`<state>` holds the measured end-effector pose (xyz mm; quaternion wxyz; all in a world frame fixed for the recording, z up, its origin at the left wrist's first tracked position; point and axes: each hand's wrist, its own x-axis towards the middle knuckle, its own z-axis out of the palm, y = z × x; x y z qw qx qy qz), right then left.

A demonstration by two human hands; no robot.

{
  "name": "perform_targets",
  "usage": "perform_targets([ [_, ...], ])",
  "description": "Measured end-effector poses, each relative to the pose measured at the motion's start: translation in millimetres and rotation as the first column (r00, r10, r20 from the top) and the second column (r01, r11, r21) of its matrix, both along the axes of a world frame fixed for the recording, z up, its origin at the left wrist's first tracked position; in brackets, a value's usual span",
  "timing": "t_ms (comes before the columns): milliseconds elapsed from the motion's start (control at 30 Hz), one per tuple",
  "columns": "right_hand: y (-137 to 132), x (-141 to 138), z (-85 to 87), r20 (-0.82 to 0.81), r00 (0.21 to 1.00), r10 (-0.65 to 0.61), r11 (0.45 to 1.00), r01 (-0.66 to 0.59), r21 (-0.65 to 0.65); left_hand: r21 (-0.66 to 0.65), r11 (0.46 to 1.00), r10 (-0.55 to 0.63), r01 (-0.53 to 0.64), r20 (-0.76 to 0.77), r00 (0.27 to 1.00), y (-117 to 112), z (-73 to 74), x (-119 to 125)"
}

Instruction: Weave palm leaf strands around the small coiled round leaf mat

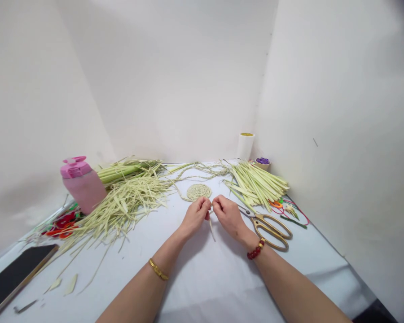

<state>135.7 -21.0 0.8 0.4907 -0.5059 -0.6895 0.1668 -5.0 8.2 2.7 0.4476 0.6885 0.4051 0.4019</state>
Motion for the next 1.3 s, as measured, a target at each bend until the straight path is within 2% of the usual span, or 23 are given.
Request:
perform_targets([
  [67,0.7,-1.7,1.0,-0.182,0.983,0.032,0.993,-0.053,-0.11,0.018,1.0,0.024,-0.025,0.019,1.0,-0.3,-0.9,1.6],
  [167,2.2,-4.2,1.2,-0.47,0.876,0.105,0.934,-0.25,-0.256,0.053,0.996,0.07,-0.074,0.078,0.995,-1.6,-2.6,4.2],
  [233,3.2,-5.6,0.4,-0.601,0.79,0.125,0.894,-0.352,-0.277,0.102,0.987,0.111,-0.122,0.106,0.988,-3.2,-3.3,5.6],
  [333,4.2,-6.6,-1.7,-0.675,0.729,0.115,0.889,-0.379,-0.258,0.221,0.956,0.184,-0.194,0.063,0.981,-6.2,-3.1,6.5],
  [433,4.6,-6.4,-4.0,-0.658,0.745,0.109,0.913,-0.337,-0.23,0.306,0.93,0.221,-0.205,-0.017,0.975,-8.6,-2.2,6.3],
  [600,4.7,-5.2,-6.5,-0.522,0.848,0.097,0.95,-0.236,-0.207,0.404,0.884,0.298,-0.235,-0.098,0.95,-9.7,-0.6,4.3],
  [700,5.0,-3.9,-7.1,-0.375,0.925,0.069,0.976,-0.141,-0.166,0.481,0.852,0.322,-0.205,-0.172,0.931,-10.5,1.2,2.1],
  [800,5.3,-1.4,-7.8,-0.152,0.988,0.032,0.998,-0.039,-0.039,0.512,0.843,0.315,-0.163,-0.225,0.922,-11.8,3.4,1.4],
  [867,5.3,0.3,-8.1,0.019,1.0,0.003,0.999,-0.004,0.036,0.458,0.873,0.289,-0.169,-0.206,0.935,-12.3,4.7,2.5],
  [900,5.2,0.8,-8.2,0.097,0.995,-0.015,0.998,0.009,0.06,0.387,0.905,0.262,-0.178,-0.174,0.949,-12.3,5.3,3.4],
  [967,4.8,1.3,-8.0,0.223,0.974,-0.043,0.996,0.026,0.082,0.144,0.977,0.17,-0.16,-0.06,0.984,-11.7,6.8,5.0],
  [1000,4.5,1.2,-7.8,0.265,0.963,-0.053,0.996,0.031,0.087,-0.01,0.994,0.112,-0.112,0.02,0.994,-11.2,7.6,5.4],
  [1067,4.0,0.9,-7.2,0.316,0.947,-0.066,0.995,0.037,0.097,-0.274,0.961,0.01,0.042,0.186,0.983,-10.0,9.5,4.9],
  [1133,3.9,1.2,-6.5,0.322,0.944,-0.067,0.994,0.035,0.105,-0.407,0.895,-0.057,0.181,0.297,0.953,-8.7,11.2,3.1],
  [1200,4.5,2.2,-6.2,0.288,0.956,-0.056,0.994,0.026,0.105,-0.446,0.866,-0.072,0.226,0.337,0.939,-7.5,12.2,1.1],
  [1300,6.1,4.3,-6.6,0.231,0.972,-0.032,0.994,0.007,0.11,-0.434,0.883,-0.025,0.178,0.335,0.942,-5.3,11.5,-0.9],
])
